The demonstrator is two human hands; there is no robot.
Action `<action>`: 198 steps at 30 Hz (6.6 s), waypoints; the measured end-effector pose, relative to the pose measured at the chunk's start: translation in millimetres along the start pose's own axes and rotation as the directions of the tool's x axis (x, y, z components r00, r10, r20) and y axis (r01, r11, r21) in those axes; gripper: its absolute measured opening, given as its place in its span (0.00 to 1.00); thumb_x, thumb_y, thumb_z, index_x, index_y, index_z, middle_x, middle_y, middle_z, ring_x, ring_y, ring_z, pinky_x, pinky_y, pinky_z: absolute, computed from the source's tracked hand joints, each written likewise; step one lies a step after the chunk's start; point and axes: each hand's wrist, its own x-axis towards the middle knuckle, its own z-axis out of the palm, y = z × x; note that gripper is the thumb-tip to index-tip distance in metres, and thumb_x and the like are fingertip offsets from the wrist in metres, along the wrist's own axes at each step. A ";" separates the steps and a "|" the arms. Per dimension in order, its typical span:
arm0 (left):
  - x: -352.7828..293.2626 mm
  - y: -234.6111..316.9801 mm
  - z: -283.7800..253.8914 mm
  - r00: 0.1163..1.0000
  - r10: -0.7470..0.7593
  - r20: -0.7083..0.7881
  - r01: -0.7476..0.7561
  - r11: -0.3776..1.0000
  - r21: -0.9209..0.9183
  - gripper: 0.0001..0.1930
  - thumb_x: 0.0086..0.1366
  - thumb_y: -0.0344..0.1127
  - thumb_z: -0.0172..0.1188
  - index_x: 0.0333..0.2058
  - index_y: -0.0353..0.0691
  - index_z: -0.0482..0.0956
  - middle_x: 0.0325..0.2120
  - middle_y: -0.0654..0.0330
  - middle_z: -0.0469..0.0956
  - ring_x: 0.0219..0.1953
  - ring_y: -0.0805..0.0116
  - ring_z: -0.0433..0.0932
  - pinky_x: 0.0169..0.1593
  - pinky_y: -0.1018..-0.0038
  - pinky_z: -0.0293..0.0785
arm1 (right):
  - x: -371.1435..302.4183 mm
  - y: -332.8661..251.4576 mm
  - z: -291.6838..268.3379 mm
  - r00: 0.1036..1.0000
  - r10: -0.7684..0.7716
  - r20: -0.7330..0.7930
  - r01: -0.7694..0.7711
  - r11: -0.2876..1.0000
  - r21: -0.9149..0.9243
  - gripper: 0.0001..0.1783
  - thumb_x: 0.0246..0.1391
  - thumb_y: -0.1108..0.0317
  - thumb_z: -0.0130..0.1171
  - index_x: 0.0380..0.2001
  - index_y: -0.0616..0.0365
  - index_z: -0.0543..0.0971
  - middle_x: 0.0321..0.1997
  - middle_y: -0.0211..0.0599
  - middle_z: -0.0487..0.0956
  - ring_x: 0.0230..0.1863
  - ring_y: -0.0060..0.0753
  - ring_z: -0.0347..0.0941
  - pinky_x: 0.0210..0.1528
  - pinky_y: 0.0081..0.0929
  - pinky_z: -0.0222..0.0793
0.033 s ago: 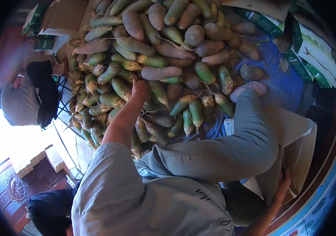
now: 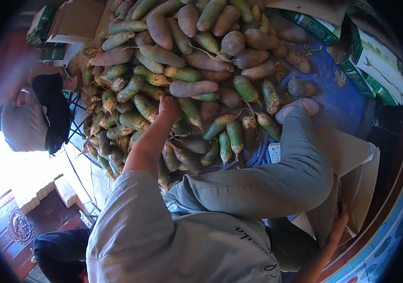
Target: The person sorts green produce from a pile on the floor and packs it into plastic-lined cardboard boxes by hand.
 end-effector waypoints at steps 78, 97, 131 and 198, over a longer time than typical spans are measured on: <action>-39.5 8.8 -55.4 1.000 0.012 0.013 0.018 -0.545 -0.839 0.11 0.66 0.39 0.43 0.30 0.38 0.68 0.30 0.56 0.76 0.35 0.59 0.76 0.39 0.66 0.72 | 55.9 -282.4 40.5 0.789 -0.591 -0.169 0.602 0.690 0.401 0.19 0.45 0.74 0.58 0.43 0.60 0.72 0.42 0.43 0.73 0.38 0.40 0.72 0.42 0.30 0.67; -132.2 -50.2 80.8 0.705 -0.426 -0.566 0.017 0.809 -0.587 0.19 0.51 0.38 0.58 0.42 0.39 0.70 0.43 0.54 0.69 0.49 0.55 0.65 0.51 0.61 0.61 | 54.1 -284.0 45.3 0.793 -0.584 -0.173 0.607 0.738 0.295 0.14 0.47 0.78 0.54 0.40 0.62 0.74 0.37 0.39 0.73 0.34 0.32 0.73 0.38 0.27 0.67; -59.7 -142.7 269.2 0.624 -0.670 0.402 0.719 0.290 -0.632 0.41 0.48 0.51 0.63 0.54 0.29 0.58 0.54 0.47 0.61 0.56 0.53 0.62 0.56 0.67 0.62 | 51.1 -290.8 51.7 0.800 -0.595 -0.072 0.600 0.792 0.112 0.12 0.51 0.78 0.51 0.40 0.65 0.73 0.36 0.39 0.73 0.33 0.30 0.70 0.39 0.26 0.66; -148.4 0.4 -106.6 0.906 0.112 -0.408 -0.250 -0.635 -0.731 0.14 0.66 0.41 0.48 0.40 0.36 0.74 0.31 0.64 0.77 0.33 0.76 0.74 0.36 0.80 0.69 | 57.5 -336.5 108.6 0.711 -0.679 0.182 0.695 0.719 -0.034 0.34 0.37 0.50 0.65 0.42 0.67 0.70 0.39 0.49 0.73 0.38 0.46 0.73 0.39 0.34 0.69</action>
